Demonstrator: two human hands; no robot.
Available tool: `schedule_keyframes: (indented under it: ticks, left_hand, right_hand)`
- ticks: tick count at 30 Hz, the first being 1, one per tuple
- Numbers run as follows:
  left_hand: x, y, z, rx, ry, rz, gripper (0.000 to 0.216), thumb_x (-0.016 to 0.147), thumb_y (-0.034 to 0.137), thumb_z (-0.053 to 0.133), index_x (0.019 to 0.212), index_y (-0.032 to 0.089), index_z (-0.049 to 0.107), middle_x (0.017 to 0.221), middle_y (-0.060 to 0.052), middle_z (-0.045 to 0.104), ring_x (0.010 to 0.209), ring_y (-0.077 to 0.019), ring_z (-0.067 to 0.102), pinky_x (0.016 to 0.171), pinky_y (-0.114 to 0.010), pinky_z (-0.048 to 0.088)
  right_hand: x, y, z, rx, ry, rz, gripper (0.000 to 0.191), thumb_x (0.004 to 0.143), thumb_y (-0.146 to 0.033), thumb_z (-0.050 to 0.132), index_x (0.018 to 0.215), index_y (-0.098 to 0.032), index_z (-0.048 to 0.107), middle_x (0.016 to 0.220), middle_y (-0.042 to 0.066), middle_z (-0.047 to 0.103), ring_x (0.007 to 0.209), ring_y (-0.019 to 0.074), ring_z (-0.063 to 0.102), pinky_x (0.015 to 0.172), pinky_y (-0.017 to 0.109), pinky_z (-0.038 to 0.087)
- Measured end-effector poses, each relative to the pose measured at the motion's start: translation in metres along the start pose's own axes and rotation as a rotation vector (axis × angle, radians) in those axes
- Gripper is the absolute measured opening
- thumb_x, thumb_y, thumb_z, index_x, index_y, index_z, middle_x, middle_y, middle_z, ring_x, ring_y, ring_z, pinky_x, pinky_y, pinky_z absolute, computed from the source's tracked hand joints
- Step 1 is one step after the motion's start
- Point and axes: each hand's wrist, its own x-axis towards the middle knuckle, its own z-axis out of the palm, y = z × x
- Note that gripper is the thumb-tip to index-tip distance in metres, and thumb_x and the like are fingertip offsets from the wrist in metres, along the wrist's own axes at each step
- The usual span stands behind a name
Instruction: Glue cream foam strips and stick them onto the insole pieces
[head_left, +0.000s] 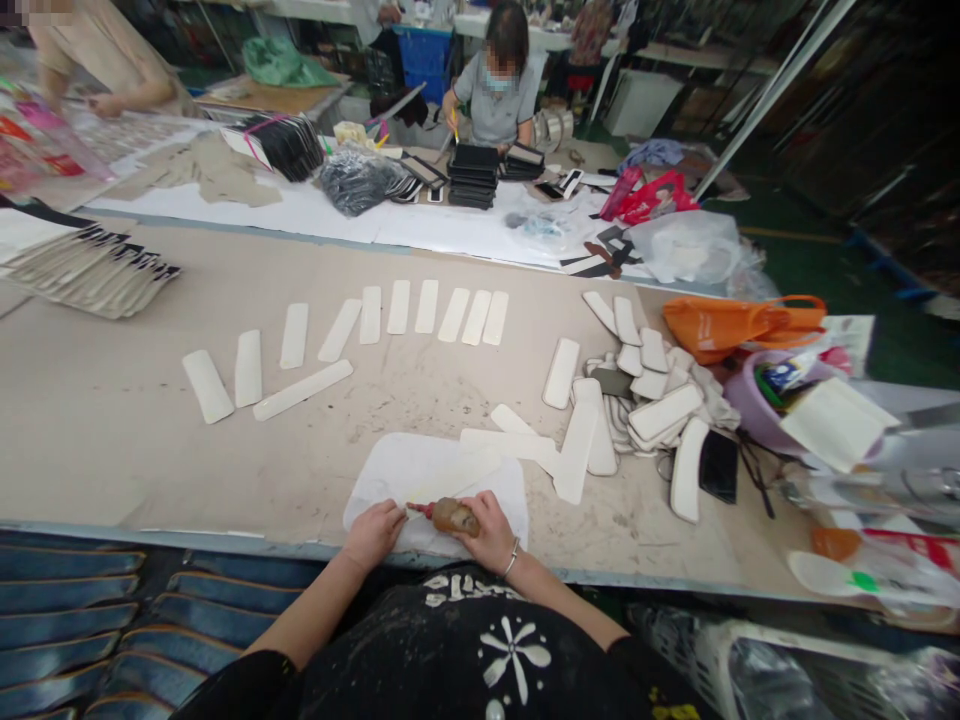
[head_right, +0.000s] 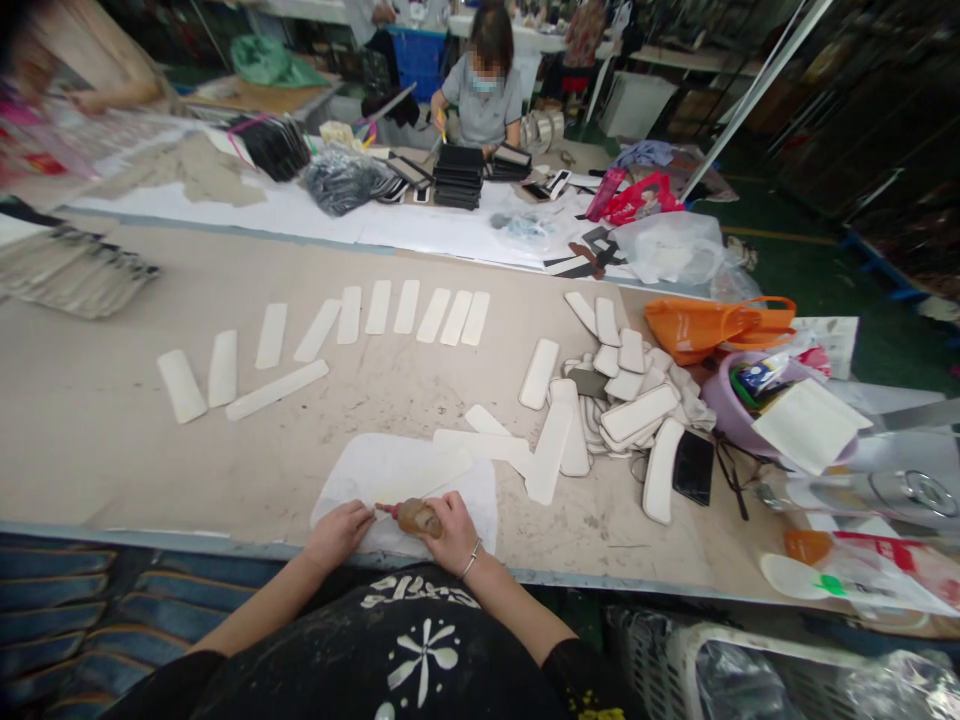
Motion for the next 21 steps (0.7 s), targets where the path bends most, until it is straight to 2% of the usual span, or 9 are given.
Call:
schedule_keyframes:
  ticks: [3, 6, 15, 18, 21]
  left_hand:
    - [0.0, 0.001, -0.001, 0.007, 0.002, 0.0, 0.033, 0.091, 0.032, 0.033, 0.089, 0.02, 0.064, 0.09, -0.006, 0.061, 0.086, -0.0169, 0.057, 0.077, -0.027, 0.041]
    - [0.0, 0.001, 0.0, 0.009, -0.004, -0.006, 0.033, 0.091, 0.031, 0.033, 0.089, 0.02, 0.064, 0.09, -0.006, 0.061, 0.087, -0.0168, 0.057, 0.077, -0.027, 0.041]
    - [0.003, -0.002, 0.003, -0.013, -0.029, -0.002, 0.032, 0.091, 0.031, 0.034, 0.092, 0.021, 0.064, 0.092, -0.006, 0.061, 0.089, -0.0158, 0.057, 0.08, -0.026, 0.04]
    - [0.005, -0.002, 0.003, -0.01, -0.044, -0.009, 0.031, 0.091, 0.031, 0.035, 0.093, 0.021, 0.064, 0.093, -0.006, 0.061, 0.09, -0.0156, 0.057, 0.08, -0.026, 0.04]
    - [0.005, -0.001, 0.003, 0.006, -0.045, -0.014, 0.033, 0.091, 0.031, 0.033, 0.092, 0.02, 0.064, 0.092, -0.006, 0.061, 0.089, -0.0156, 0.057, 0.08, -0.026, 0.04]
  right_hand:
    - [-0.002, 0.006, 0.005, -0.005, 0.052, 0.053, 0.048, 0.064, -0.016, 0.072, 0.108, -0.022, 0.055, 0.094, 0.004, 0.047, 0.088, 0.0191, 0.051, 0.082, 0.034, 0.049]
    - [-0.006, 0.016, -0.004, -0.033, 0.163, 0.117, 0.045, 0.065, -0.016, 0.07, 0.107, -0.021, 0.055, 0.095, 0.004, 0.049, 0.09, 0.0203, 0.051, 0.082, 0.037, 0.048]
    - [-0.017, 0.06, -0.07, -0.22, 0.503, 0.201, 0.038, 0.069, -0.03, 0.068, 0.102, -0.015, 0.056, 0.09, 0.007, 0.054, 0.086, 0.0237, 0.051, 0.079, 0.045, 0.047]
    - [-0.018, 0.06, -0.077, -0.211, 0.516, 0.213, 0.039, 0.067, -0.029, 0.069, 0.101, -0.014, 0.056, 0.09, 0.008, 0.053, 0.087, 0.0239, 0.05, 0.08, 0.045, 0.047]
    - [-0.016, 0.046, -0.066, -0.152, 0.427, 0.198, 0.041, 0.066, -0.024, 0.07, 0.104, -0.015, 0.056, 0.093, 0.007, 0.054, 0.09, 0.0237, 0.051, 0.082, 0.043, 0.046]
